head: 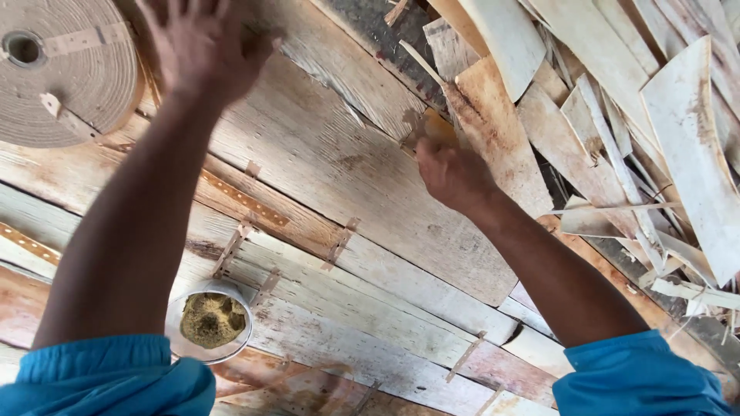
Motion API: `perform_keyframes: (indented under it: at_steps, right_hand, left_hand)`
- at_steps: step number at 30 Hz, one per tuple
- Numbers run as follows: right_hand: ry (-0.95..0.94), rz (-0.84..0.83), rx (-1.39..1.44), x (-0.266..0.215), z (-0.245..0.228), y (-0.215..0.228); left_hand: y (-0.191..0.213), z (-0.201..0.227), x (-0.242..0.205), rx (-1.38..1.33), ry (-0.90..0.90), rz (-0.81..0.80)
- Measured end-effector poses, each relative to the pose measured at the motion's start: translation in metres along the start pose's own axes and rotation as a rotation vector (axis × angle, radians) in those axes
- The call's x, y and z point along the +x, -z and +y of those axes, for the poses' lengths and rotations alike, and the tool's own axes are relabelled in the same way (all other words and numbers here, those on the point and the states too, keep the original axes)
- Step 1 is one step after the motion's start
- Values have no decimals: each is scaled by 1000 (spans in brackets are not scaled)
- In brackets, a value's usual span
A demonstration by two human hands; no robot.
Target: Applying glue to veneer strips and placing them onto a wooden surface, followed by trimming with a utility knife.
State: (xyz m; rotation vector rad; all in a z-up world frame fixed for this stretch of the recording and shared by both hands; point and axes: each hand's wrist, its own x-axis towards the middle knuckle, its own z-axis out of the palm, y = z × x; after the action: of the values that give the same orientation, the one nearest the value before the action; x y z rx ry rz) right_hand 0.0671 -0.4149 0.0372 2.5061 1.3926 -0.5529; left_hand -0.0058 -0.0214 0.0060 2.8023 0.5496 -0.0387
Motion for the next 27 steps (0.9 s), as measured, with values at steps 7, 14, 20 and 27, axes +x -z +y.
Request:
perform_keyframes:
  at_steps: [7, 14, 20, 27]
  right_hand:
    - [48, 85, 140, -5, 9, -19]
    - [74, 159, 144, 1, 14, -33]
    - [84, 83, 200, 11, -10, 7]
    - [87, 130, 86, 21, -17, 10]
  left_hand:
    - [-43, 78, -61, -209, -720, 178]
    - [-45, 99, -74, -391, -654, 264]
    - [-63, 98, -74, -379, -710, 378]
    - [-49, 103, -77, -332, -720, 265]
